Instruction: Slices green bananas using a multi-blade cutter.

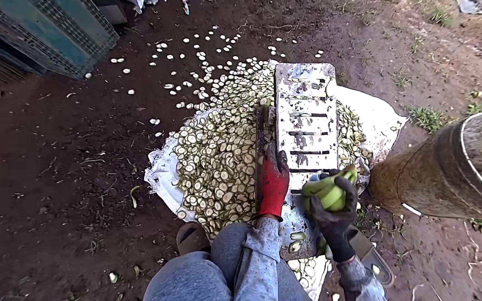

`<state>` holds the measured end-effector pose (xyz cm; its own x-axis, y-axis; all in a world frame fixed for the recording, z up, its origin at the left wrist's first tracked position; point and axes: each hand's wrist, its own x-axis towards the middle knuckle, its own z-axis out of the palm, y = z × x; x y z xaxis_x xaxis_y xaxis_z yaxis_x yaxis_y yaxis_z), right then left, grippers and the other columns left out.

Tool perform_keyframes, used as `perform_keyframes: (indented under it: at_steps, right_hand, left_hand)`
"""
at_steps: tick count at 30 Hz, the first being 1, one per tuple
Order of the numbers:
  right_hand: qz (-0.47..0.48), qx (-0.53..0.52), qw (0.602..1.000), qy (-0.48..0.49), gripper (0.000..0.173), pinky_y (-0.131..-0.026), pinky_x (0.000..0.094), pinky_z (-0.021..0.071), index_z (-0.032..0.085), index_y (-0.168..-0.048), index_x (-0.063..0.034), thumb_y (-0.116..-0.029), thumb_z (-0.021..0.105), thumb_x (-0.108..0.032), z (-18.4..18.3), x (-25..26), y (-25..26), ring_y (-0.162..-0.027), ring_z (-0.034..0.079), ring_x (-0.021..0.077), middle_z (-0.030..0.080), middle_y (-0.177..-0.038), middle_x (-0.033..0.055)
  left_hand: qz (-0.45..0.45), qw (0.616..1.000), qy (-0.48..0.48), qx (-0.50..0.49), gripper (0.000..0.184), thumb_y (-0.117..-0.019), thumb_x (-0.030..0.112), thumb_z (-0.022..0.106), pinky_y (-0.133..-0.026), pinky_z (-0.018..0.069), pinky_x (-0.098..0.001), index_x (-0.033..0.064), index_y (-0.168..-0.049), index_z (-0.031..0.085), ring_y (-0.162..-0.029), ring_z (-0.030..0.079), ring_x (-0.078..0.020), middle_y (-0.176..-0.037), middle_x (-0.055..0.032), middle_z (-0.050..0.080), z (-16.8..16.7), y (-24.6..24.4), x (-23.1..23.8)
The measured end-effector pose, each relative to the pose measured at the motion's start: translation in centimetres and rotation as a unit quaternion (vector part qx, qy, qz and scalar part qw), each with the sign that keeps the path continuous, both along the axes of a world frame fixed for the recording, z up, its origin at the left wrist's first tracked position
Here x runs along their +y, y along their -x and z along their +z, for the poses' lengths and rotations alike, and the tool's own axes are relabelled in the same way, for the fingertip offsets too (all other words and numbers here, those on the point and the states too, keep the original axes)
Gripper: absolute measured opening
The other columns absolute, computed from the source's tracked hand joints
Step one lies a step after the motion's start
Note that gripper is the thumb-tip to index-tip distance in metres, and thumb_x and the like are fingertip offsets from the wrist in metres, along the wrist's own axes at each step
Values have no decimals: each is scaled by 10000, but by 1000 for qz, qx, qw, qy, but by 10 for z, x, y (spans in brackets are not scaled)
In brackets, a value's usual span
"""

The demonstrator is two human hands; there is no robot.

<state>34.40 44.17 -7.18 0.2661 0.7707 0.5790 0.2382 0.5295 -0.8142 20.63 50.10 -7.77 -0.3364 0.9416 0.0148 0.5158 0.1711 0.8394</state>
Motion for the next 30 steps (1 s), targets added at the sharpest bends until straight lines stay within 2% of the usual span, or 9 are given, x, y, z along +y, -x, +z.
perform_keyframes:
  at_steps: [2,6,10,15,17,20,23,26,30]
  right_hand:
    - [0,-18,1000,-19,608,-986,322,582,632,-1279,-229,-726,883,-207,-6,-4,-3,-1153,660,102,695,-1214,-41]
    - [26,-81,996,-10,649,-877,332,566,624,-1254,22,-709,867,-231,12,115,13,-1024,643,183,638,-1174,183]
    - [20,-104,994,34,720,-895,400,549,590,-1380,-65,-757,844,-325,37,188,26,-1087,621,242,626,-1262,167]
    - [20,-63,991,112,1278,-1060,388,510,185,-1616,-123,-633,926,-464,70,186,22,-1302,552,205,454,-1528,169]
    - [-13,-112,983,142,1054,-1053,466,478,395,-1556,-139,-671,908,-395,76,197,31,-1315,525,295,502,-1478,191]
    - [-14,-182,968,174,375,-864,520,499,716,-1116,-168,-767,791,-282,77,175,31,-1110,581,316,617,-1185,150]
    - [-10,-201,965,171,254,-816,505,512,704,-990,-152,-796,742,-311,49,66,10,-1040,594,286,620,-1111,122]
    - [-56,-167,974,140,255,-883,328,530,726,-874,-91,-777,730,-327,20,-27,-4,-1029,618,190,648,-1053,148]
    - [-29,-226,970,85,221,-775,462,533,728,-866,-86,-770,736,-284,28,57,9,-957,646,291,680,-1014,170]
  left_hand:
    - [6,1000,3,7,527,-1083,306,495,-984,520,-577,111,-1566,414,-1161,659,-377,-1341,-211,636,0,-2,2]
    - [4,1000,-3,-2,534,-1096,330,470,-983,519,-577,117,-1579,392,-1157,661,-374,-1349,-212,632,-6,0,2]
    - [1,1000,2,-8,539,-1093,321,476,-998,522,-550,130,-1587,383,-1154,668,-349,-1321,-198,653,-2,4,1]
    - [5,1000,2,-5,520,-1078,297,509,-993,523,-550,125,-1562,429,-1141,672,-349,-1297,-198,666,1,5,3]
    - [1,1000,-7,-13,505,-1082,292,508,-974,534,-544,115,-1550,443,-1118,680,-338,-1282,-195,671,-2,7,0]
    - [-2,1000,-13,-25,508,-1086,313,504,-958,542,-543,115,-1549,440,-1092,687,-335,-1270,-191,675,-2,7,0]
    - [0,1000,-11,-13,515,-1084,335,500,-926,552,-559,141,-1556,435,-1056,695,-344,-1251,-188,682,-4,6,-1]
    - [7,1000,-11,-8,512,-1086,314,496,-949,541,-572,127,-1558,427,-1100,685,-363,-1304,-196,659,-3,0,-3]
    - [8,1000,-8,-11,524,-1093,295,478,-980,521,-582,103,-1573,399,-1158,663,-382,-1363,-216,625,-5,-4,-5]
